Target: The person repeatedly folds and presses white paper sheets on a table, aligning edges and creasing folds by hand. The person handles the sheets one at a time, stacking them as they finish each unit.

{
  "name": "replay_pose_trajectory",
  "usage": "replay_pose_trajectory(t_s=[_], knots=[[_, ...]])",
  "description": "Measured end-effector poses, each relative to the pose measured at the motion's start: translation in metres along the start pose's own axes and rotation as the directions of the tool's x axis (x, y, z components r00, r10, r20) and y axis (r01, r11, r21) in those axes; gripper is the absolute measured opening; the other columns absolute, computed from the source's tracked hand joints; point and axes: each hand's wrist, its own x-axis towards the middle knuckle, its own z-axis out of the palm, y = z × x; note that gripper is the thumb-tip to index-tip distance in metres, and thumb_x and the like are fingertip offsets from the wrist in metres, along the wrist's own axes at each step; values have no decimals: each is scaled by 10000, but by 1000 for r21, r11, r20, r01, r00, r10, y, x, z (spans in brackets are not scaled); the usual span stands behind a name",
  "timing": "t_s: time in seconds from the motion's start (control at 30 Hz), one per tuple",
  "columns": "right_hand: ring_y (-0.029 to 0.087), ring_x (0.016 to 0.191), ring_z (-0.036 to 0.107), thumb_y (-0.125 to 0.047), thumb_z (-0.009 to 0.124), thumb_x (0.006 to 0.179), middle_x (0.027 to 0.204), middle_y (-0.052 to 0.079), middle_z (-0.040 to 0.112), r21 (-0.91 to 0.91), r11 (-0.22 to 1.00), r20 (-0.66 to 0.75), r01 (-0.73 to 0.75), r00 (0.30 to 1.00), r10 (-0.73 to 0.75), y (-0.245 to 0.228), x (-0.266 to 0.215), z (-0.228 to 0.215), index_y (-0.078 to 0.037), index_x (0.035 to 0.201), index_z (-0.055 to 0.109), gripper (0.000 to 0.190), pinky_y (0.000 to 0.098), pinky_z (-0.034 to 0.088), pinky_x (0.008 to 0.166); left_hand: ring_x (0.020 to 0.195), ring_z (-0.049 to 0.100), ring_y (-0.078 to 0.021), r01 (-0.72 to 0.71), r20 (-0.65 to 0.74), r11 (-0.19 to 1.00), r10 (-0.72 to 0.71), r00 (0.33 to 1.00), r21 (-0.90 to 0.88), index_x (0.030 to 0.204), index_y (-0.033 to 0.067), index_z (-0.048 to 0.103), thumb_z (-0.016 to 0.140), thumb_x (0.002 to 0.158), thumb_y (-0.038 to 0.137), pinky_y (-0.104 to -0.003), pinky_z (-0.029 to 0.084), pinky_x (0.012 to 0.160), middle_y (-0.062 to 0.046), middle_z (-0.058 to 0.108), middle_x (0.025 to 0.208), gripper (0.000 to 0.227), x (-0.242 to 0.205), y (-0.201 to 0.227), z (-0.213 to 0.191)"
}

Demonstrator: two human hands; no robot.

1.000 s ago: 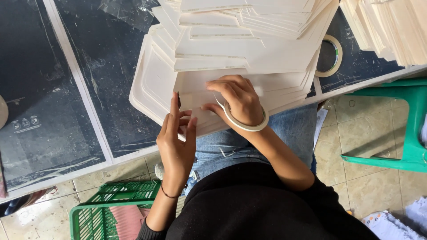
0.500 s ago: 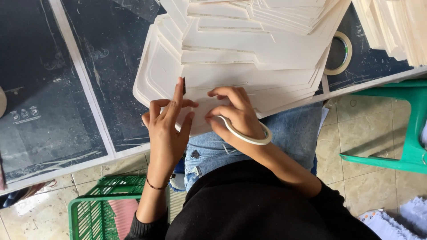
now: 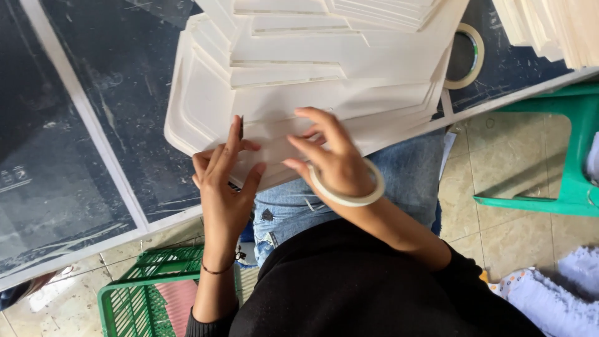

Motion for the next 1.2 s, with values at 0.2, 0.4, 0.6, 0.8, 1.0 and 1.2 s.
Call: replay_pose_trajectory(t_s=[0.2, 0.4, 0.6, 0.8, 1.0, 1.2], knots=[[334, 1050, 731, 25, 870, 952, 1428, 187, 593, 28, 973, -23, -230, 973, 231, 27, -3, -78, 24, 958, 742, 128, 434, 604, 935, 1202, 476, -278, -4, -4, 990, 5, 1000, 144, 1702, 197, 460, 852, 929, 65, -450, 289, 955, 59, 776, 1213, 876, 0, 14, -1], [229, 997, 677, 18, 923, 891, 1395, 131, 606, -76, 955, -86, -288, 956, 282, 25, -4, -74, -40, 857, 735, 199, 357, 575, 906, 1112, 456, -309, -114, -18, 791, 156, 988, 601, 1672, 386, 516, 902, 988, 284, -407, 326, 859, 41, 640, 1262, 792, 5, 22, 39], [303, 1055, 737, 21, 918, 894, 1347, 109, 607, -125, 962, -149, -244, 963, 225, 27, -8, -68, -8, 898, 713, 207, 415, 640, 871, 991, 578, -254, -406, 78, 832, 408, 909, 378, 1523, 223, 687, 895, 920, 177, -382, 406, 797, -44, 680, 1187, 639, 19, 44, 78], [310, 1096, 735, -21, 908, 956, 1413, 107, 563, -130, 982, -176, -138, 978, 114, 40, -2, -61, -44, 982, 727, 183, 416, 596, 872, 941, 602, -217, -444, 6, 732, 515, 857, 517, 1454, 211, 743, 844, 1000, 207, -355, 430, 766, -9, 693, 1133, 465, 36, 44, 69], [312, 1085, 733, 65, 832, 950, 1464, 137, 545, -138, 987, -167, -83, 984, 59, 36, 1, -46, -29, 1020, 728, 156, 407, 617, 886, 1079, 570, -282, -442, 73, 671, 503, 861, 595, 1309, 166, 803, 871, 894, 80, -405, 399, 810, -61, 644, 1283, 430, 26, 38, 63], [308, 1099, 769, 77, 882, 939, 1447, 167, 547, -247, 969, -194, -30, 981, -19, 38, -3, -46, -22, 1134, 735, 263, 410, 655, 881, 1047, 501, -290, -475, 141, 618, 510, 849, 627, 1424, 94, 714, 662, 883, -55, -403, 349, 823, -86, 580, 1339, 564, 13, 40, 78]])
